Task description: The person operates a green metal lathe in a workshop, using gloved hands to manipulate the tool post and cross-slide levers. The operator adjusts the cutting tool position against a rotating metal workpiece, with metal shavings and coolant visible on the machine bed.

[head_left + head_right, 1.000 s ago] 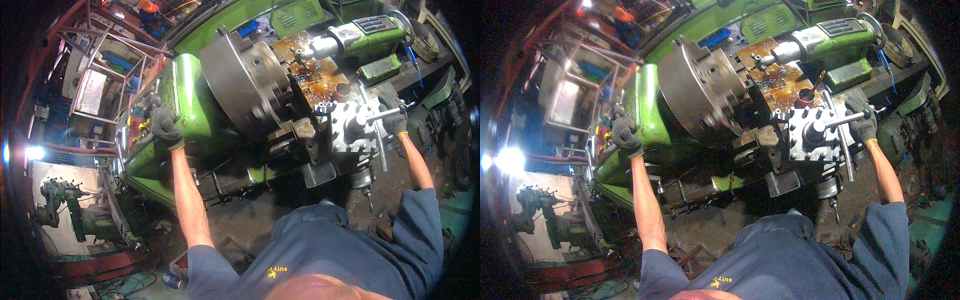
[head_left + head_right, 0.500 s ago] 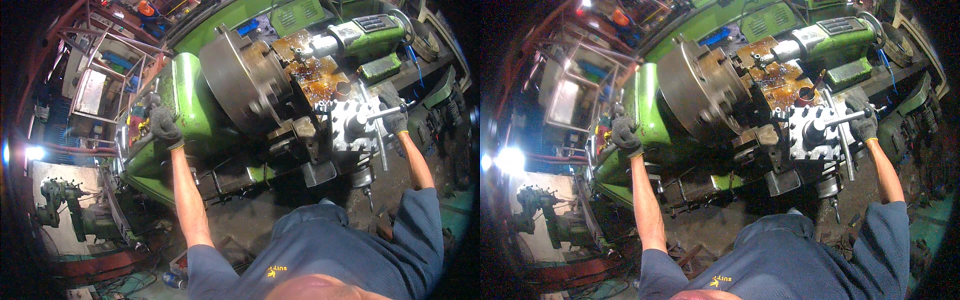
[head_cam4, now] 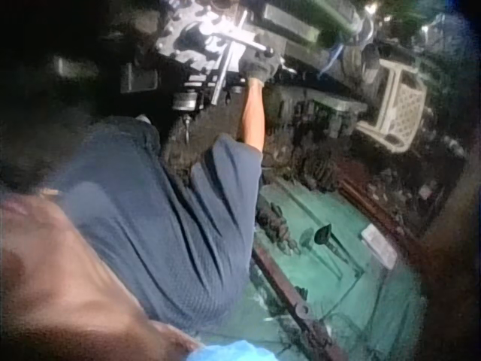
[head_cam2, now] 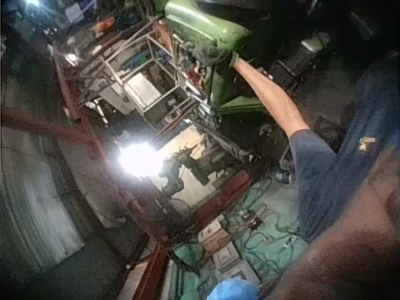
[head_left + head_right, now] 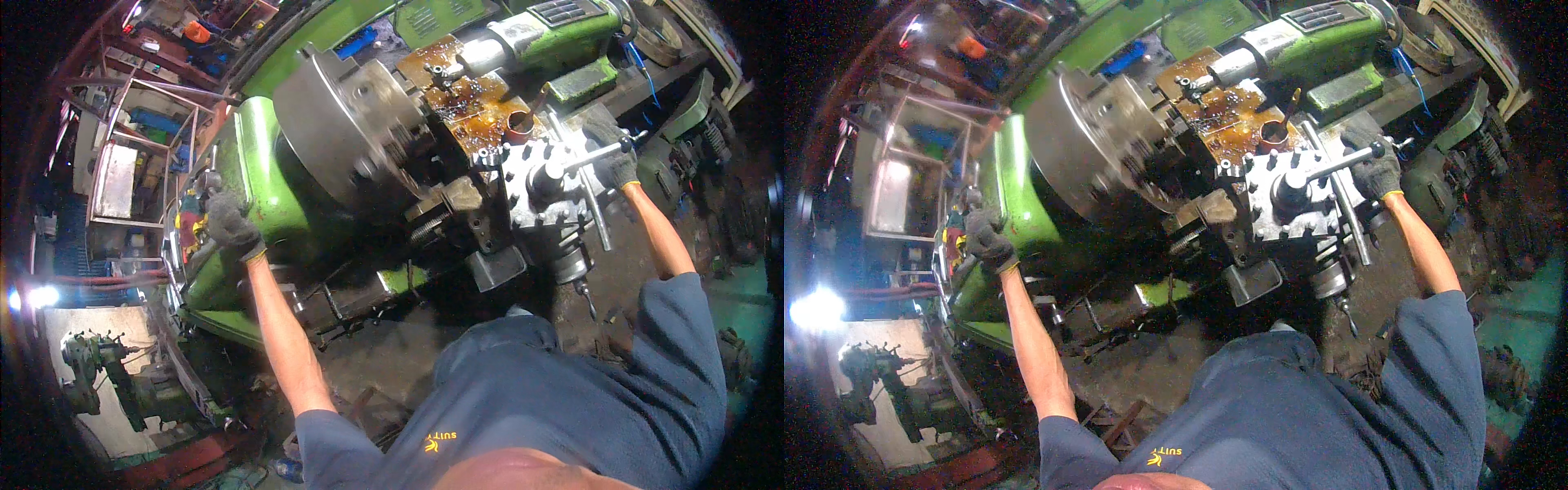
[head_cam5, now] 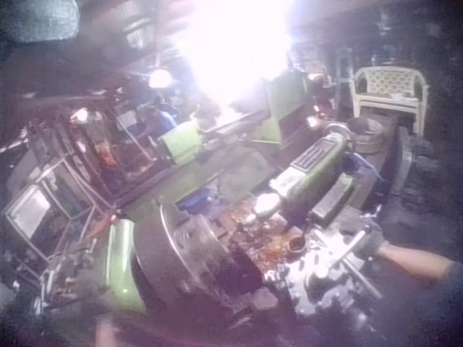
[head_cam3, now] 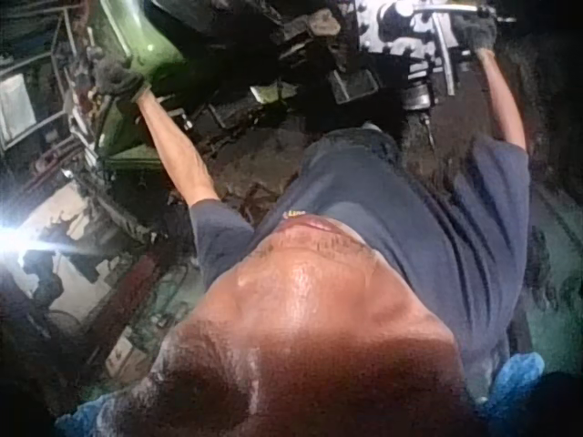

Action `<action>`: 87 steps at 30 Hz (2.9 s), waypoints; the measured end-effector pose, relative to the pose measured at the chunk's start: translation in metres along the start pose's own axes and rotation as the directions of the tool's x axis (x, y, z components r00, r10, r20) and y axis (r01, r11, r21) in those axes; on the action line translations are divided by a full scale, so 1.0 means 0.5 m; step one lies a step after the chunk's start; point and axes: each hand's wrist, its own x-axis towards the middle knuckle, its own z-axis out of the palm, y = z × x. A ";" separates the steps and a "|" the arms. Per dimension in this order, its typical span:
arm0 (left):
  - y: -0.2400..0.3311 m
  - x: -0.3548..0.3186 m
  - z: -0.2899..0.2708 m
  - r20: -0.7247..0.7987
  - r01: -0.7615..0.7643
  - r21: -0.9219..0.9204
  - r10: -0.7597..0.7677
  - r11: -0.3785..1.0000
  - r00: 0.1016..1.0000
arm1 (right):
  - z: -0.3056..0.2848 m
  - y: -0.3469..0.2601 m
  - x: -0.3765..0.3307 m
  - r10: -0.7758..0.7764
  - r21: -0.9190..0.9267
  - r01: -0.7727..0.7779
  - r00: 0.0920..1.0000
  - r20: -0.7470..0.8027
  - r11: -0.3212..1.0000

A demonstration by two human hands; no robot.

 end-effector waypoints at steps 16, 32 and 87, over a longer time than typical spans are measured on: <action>0.000 0.001 0.000 -0.014 0.076 -0.088 -0.077 0.993 0.997 | -0.014 -0.015 0.007 -0.046 0.013 0.047 0.997 -0.068 0.999; 0.018 0.002 0.010 -0.093 0.099 -0.138 -0.113 0.985 0.989 | -0.017 -0.028 0.009 -0.038 -0.031 0.036 0.995 -0.088 0.999; 0.005 -0.005 -0.004 -0.111 0.106 0.011 -0.104 0.994 0.988 | -0.005 -0.014 0.001 -0.045 0.106 0.057 0.993 -0.110 0.993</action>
